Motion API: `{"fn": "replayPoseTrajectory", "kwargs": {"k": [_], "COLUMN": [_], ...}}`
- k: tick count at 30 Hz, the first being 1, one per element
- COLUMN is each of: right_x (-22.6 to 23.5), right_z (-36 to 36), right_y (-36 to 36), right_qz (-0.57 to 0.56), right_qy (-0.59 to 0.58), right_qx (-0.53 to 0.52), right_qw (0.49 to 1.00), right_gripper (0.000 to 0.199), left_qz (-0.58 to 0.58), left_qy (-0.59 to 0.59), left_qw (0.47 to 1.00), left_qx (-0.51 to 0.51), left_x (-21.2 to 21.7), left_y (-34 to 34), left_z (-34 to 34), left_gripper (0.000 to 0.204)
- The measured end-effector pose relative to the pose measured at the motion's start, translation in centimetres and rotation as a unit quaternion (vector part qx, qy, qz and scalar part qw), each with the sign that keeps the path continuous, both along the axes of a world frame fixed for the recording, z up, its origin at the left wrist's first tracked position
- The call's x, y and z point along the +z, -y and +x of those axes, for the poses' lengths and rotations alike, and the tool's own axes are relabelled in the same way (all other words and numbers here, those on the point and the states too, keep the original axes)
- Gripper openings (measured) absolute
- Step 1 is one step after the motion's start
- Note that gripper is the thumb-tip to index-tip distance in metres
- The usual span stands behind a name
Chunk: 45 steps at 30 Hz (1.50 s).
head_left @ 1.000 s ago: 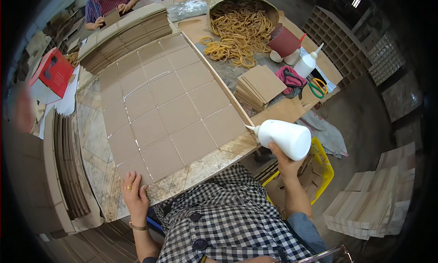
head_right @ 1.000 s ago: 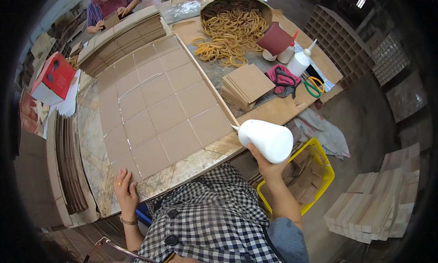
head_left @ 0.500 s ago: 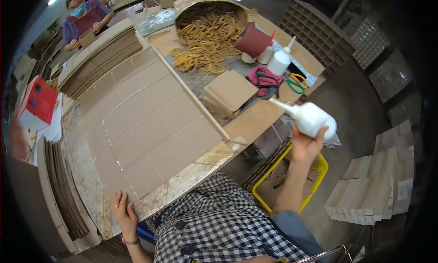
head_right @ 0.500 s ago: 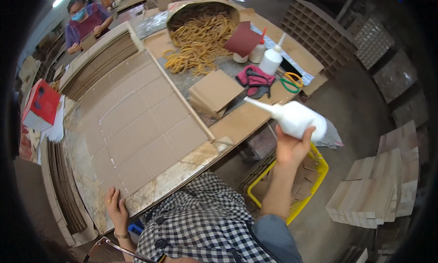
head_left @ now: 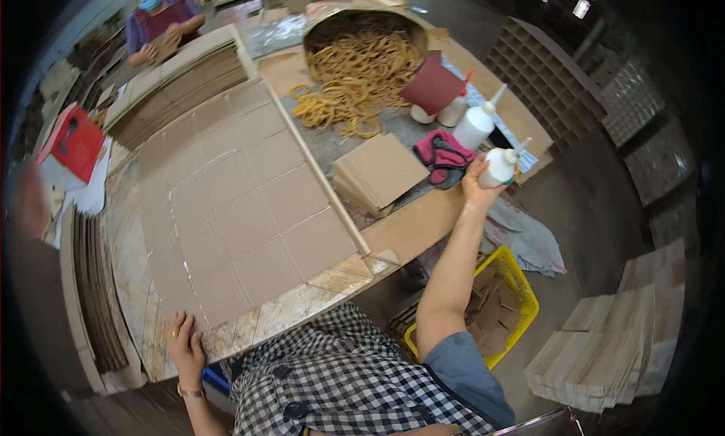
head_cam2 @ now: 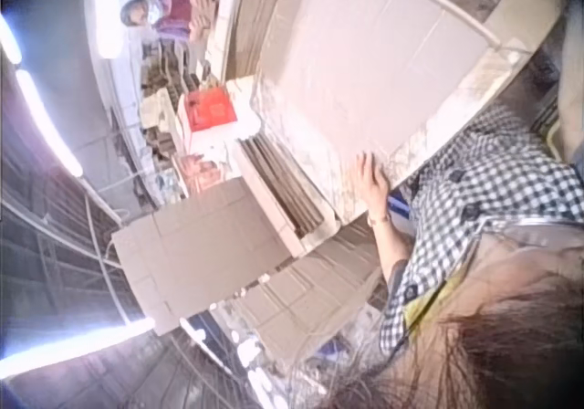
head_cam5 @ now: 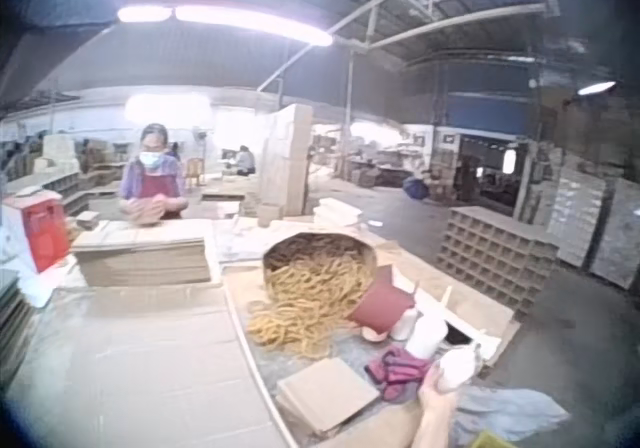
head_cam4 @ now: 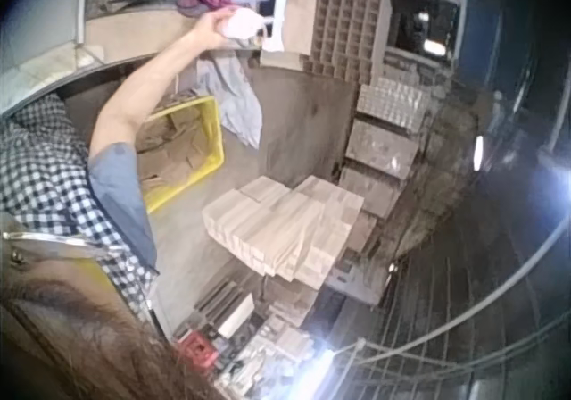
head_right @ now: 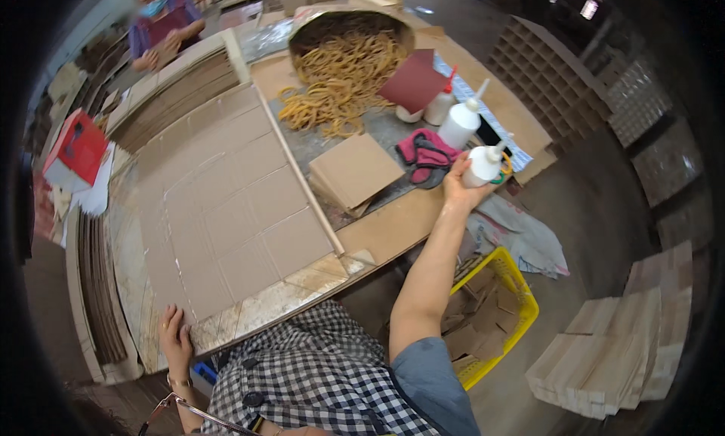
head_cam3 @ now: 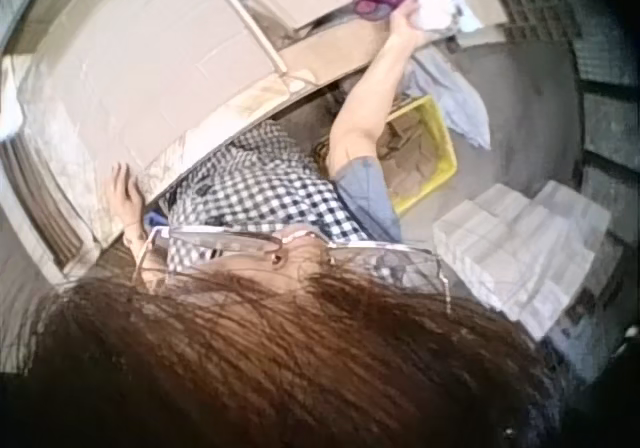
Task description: The recorder assembles small cardboard boxes by folding pieces, applying glue from a bottle, securing them with rubber bands, and then stacks the completed boxes into larger grid containers.
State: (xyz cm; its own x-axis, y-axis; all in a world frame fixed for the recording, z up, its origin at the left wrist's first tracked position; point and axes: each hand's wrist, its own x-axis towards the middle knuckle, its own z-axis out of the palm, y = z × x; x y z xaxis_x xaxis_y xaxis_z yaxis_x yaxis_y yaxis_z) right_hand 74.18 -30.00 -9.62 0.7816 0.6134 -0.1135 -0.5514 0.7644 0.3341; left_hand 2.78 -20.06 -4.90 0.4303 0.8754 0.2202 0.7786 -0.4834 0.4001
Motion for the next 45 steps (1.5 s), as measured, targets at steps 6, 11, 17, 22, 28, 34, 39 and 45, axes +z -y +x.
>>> {"fn": "replayPoseTrajectory", "kwargs": {"k": [6,11,17,22,28,34,39,45], "right_x": [-0.2,-0.2,12.5,14.0,14.4,17.8,19.8,16.0], "right_z": [-0.5,-5.5,-19.1,-19.3,-17.8,-18.3,-26.8,-38.0], "right_y": [-0.5,1.2,-4.6,-7.3,-7.2,-7.4,-7.1,-10.8], "right_qz": [-0.013,-0.215,-0.628,-0.63,-0.598,-0.585,-0.518,-0.232], "right_qy": [0.032,0.381,0.756,0.776,0.796,0.805,0.811,0.968], "right_qx": [-0.028,0.014,-0.173,0.021,0.063,0.043,-0.267,0.027], "right_qw": [0.999,0.899,0.062,0.038,0.066,-0.088,-0.048,-0.092], "right_gripper": [0.061,0.057,0.079,0.09,0.087,0.049,0.031,0.015], "left_qz": [-0.006,0.009,0.17,0.274,0.238,-0.083,-0.176,-0.329], "left_qy": [-0.011,-0.035,-0.164,-0.147,-0.059,0.335,0.722,0.723], "left_qw": [1.0,0.998,0.964,0.948,0.968,0.909,0.618,0.547], "left_qx": [-0.023,-0.051,-0.124,-0.066,0.05,0.233,0.256,0.265], "left_x": [0.4,1.7,3.0,1.5,0.1,-1.4,-0.3,1.7], "left_y": [-0.5,-1.3,-1.8,-0.2,0.6,2.7,2.1,0.0], "left_z": [-0.3,-0.9,-0.2,-0.7,-0.4,1.1,4.1,2.2], "left_gripper": [0.037,0.041,0.04,0.025,0.027,0.027,0.025,0.022]}}
